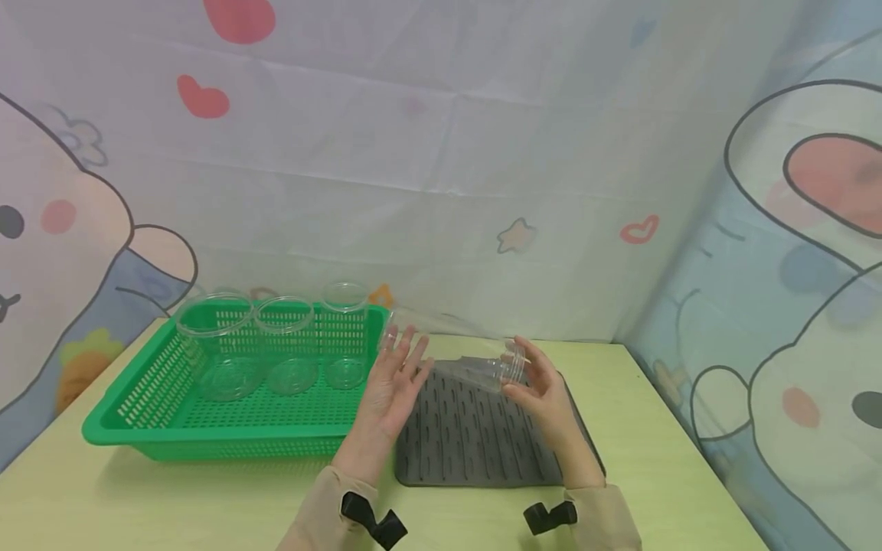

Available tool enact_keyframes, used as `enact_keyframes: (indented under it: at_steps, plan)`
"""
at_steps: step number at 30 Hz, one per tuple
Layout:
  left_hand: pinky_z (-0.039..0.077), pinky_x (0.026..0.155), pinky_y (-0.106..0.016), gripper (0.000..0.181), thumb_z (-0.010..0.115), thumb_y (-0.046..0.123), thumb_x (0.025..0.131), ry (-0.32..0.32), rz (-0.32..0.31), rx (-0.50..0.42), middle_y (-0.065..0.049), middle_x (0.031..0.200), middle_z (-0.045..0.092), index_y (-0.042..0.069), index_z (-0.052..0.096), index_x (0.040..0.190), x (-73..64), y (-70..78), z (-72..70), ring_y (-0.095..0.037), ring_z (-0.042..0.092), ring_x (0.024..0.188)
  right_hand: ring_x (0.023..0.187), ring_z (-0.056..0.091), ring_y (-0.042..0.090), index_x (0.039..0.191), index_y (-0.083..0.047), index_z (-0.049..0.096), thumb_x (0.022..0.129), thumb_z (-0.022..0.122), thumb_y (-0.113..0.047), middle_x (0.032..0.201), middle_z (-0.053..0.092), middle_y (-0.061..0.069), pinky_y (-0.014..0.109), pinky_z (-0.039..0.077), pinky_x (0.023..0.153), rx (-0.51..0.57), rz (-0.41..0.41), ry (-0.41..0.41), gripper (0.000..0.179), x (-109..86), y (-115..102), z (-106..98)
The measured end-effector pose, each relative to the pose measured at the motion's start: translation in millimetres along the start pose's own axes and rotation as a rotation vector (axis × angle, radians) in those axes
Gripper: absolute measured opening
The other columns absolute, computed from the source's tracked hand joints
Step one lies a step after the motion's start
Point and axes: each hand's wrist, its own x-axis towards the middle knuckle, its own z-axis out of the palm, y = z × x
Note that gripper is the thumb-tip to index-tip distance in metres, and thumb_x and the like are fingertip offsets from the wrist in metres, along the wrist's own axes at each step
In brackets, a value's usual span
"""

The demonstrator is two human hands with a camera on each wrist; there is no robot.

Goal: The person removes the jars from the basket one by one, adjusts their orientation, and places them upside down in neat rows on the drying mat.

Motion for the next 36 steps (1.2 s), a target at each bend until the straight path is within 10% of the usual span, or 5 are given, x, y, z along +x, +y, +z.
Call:
enact_keyframes:
  at_steps: [25,36]
  plan:
    - [0.023,0.121,-0.047,0.073,0.051,0.002,0.096,0.064,0.066,0.238,-0.014,0.162,0.018,0.012,0.011,0.157,12.6,-18.0,28.7,-0.033,0.023,0.149,0.121,0.054,0.003,0.144,0.007,0.035,0.088,0.057,0.012,0.137,0.05,-0.011,0.017,0.053,0.087,0.005,-0.013,0.079,0.06,-3.6,6.1,-33.0]
    - [0.031,0.118,-0.044,0.077,0.059,-0.001,0.091,0.093,0.11,0.362,-0.013,0.159,0.026,0.014,0.02,0.156,20.3,-39.3,35.5,-0.032,0.03,0.146,0.121,0.052,0.002,0.141,0.007,0.04,0.094,0.059,0.001,0.132,0.052,-0.018,0.012,0.048,0.091,-0.164,0.058,0.194,0.051,-19.7,20.2,-69.5]
